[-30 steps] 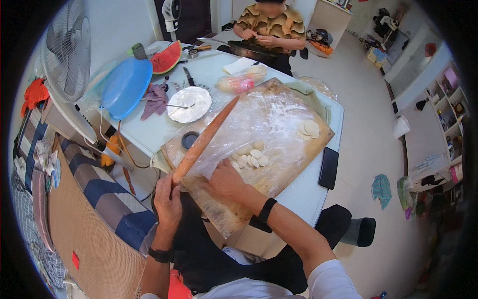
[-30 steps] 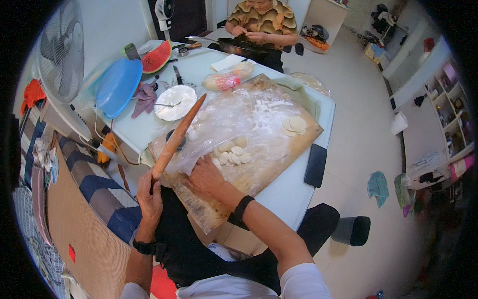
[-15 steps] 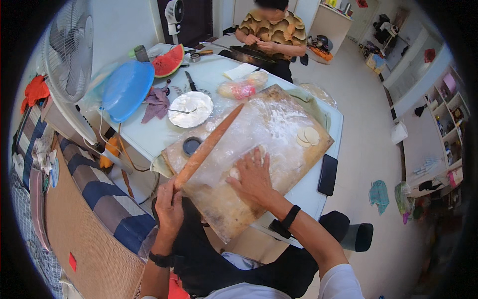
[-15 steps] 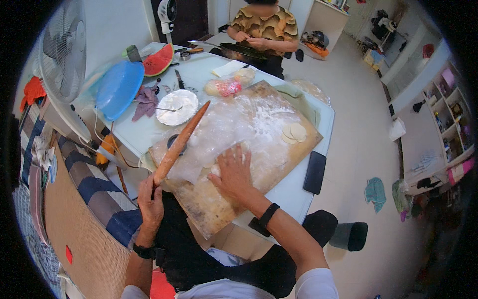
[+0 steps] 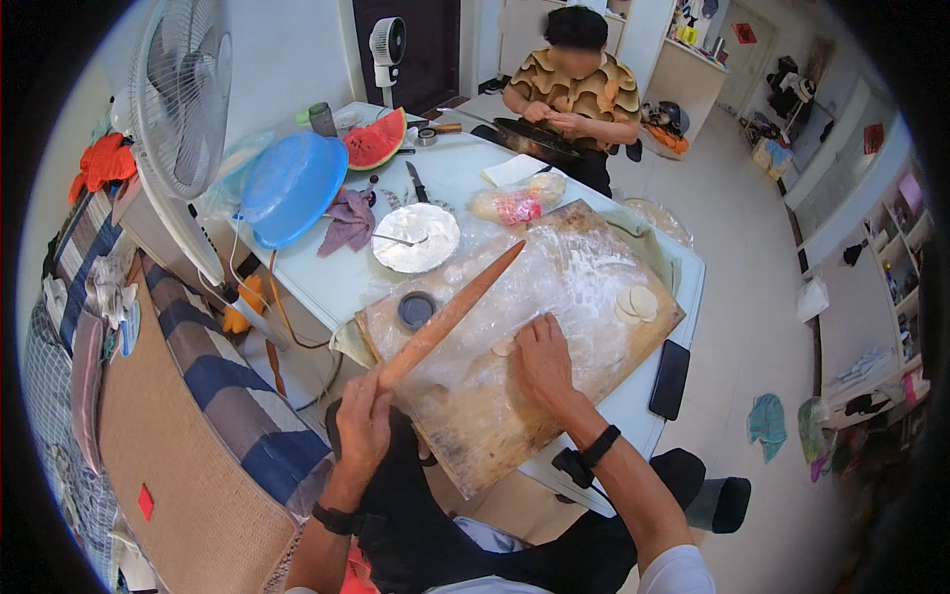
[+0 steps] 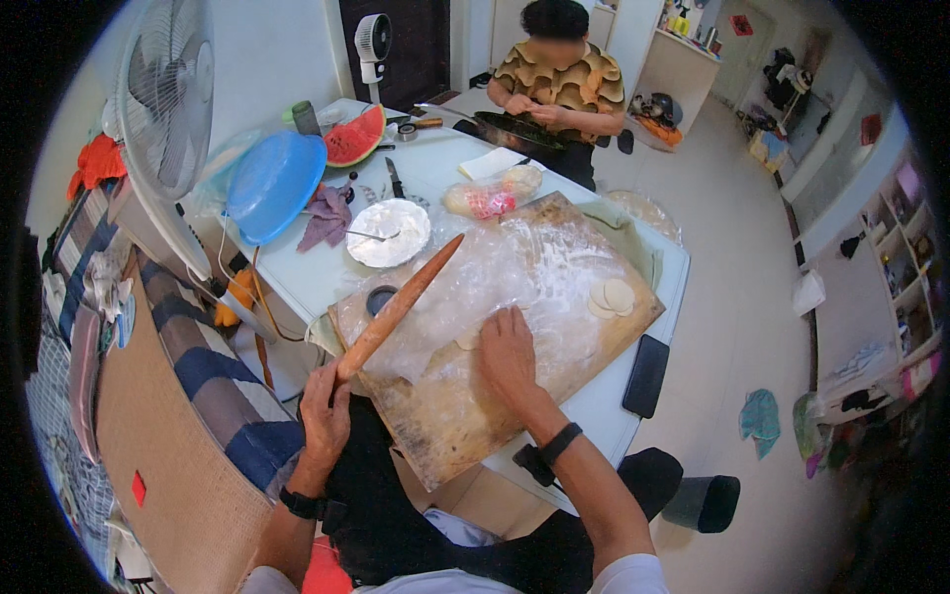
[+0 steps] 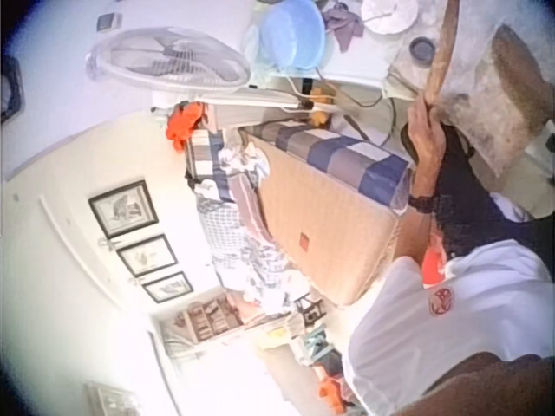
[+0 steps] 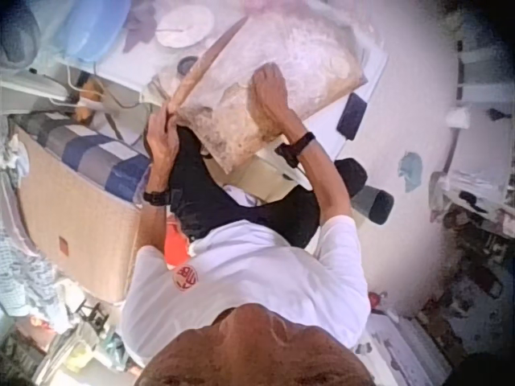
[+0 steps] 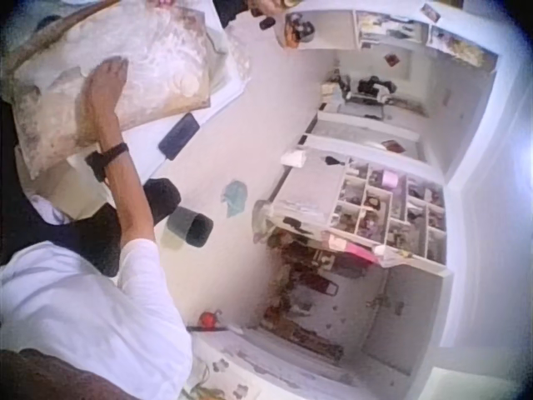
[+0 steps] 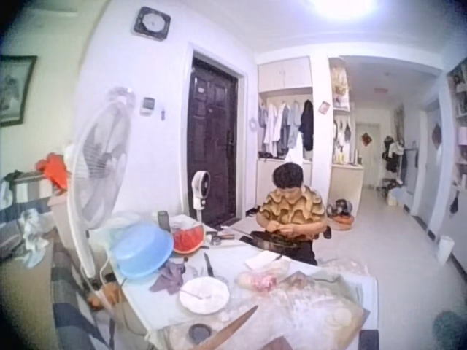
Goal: Rolling out dough circles and preparing dumplings on a wooden board at a table.
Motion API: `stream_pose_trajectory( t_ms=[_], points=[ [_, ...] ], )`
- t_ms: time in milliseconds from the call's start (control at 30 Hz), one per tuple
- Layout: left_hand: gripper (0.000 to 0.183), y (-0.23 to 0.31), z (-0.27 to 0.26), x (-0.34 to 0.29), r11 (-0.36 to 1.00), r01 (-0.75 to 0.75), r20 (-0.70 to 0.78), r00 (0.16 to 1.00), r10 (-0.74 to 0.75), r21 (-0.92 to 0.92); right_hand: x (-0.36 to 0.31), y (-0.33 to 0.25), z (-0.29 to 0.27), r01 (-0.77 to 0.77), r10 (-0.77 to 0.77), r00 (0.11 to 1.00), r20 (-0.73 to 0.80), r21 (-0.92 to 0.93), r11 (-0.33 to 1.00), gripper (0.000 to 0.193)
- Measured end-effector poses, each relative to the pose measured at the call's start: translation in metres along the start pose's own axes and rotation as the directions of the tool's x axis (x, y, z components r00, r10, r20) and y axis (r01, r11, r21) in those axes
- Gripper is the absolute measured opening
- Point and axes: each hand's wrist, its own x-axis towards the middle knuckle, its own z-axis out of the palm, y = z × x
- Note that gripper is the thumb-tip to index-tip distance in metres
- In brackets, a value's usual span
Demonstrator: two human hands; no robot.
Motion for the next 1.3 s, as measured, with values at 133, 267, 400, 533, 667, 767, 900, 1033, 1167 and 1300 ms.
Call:
stream_pose_trajectory(
  t_ms=[133, 267, 400, 533, 667, 767, 900, 1033, 1167, 1300],
  points=[
    [0.045, -0.004, 0.005, 0.000, 0.999, -0.010, -0.011, 1.000, 0.010, -0.047, -0.011, 0.010, -0.022, 0.046, -0.045, 0.999, -0.027, 0.029, 0.999, 0.035],
    [0.045, -0.003, 0.010, 0.001, 0.995, -0.033, -0.002, 0.999, 0.033, -0.092, -0.003, 0.023, -0.028, 0.072, -0.054, 0.994, -0.097, 0.190, 0.979, 0.021],
    [0.046, 0.000, 0.010, 0.002, 0.996, -0.049, 0.005, 0.999, 0.049, -0.071, 0.005, 0.031, -0.029, 0.053, -0.040, 0.995, -0.091, 0.154, 0.987, 0.020],
    [0.046, 0.000, 0.009, 0.002, 0.996, -0.045, 0.003, 0.999, 0.046, -0.076, 0.005, 0.032, -0.027, 0.059, -0.055, 0.994, -0.095, 0.041, 0.997, 0.018],
    [0.048, 0.000, 0.007, 0.001, 0.996, -0.021, 0.012, 1.000, 0.022, -0.081, -0.003, 0.027, -0.023, -0.002, -0.001, 0.998, -0.058, -0.057, 0.998, 0.015],
    [0.048, 0.001, 0.008, 0.001, 0.998, -0.009, 0.022, 1.000, 0.011, -0.067, -0.008, 0.026, -0.027, 0.031, -0.036, 0.993, -0.112, -0.051, 0.998, 0.010],
    [0.049, 0.004, 0.011, 0.002, 0.997, 0.002, 0.042, 0.999, 0.001, -0.077, -0.009, 0.024, -0.036, 0.128, -0.120, 0.962, -0.246, 0.017, 0.992, 0.010],
    [0.049, -0.004, 0.013, -0.001, 0.999, -0.041, 0.003, 0.999, 0.041, -0.036, -0.020, 0.016, -0.048, 0.041, 0.010, 0.977, -0.212, 0.235, 0.971, 0.016],
    [0.048, 0.000, 0.009, 0.003, 0.998, -0.047, -0.016, 0.999, 0.047, -0.034, -0.044, 0.027, -0.057, 0.088, -0.044, 0.976, -0.212, 0.202, 0.975, 0.023],
    [0.047, 0.001, 0.008, 0.002, 0.998, -0.034, -0.004, 0.999, 0.034, -0.057, -0.082, 0.036, -0.052, 0.257, -0.259, 0.966, -0.012, 0.183, 0.949, 0.024]
  ],
)
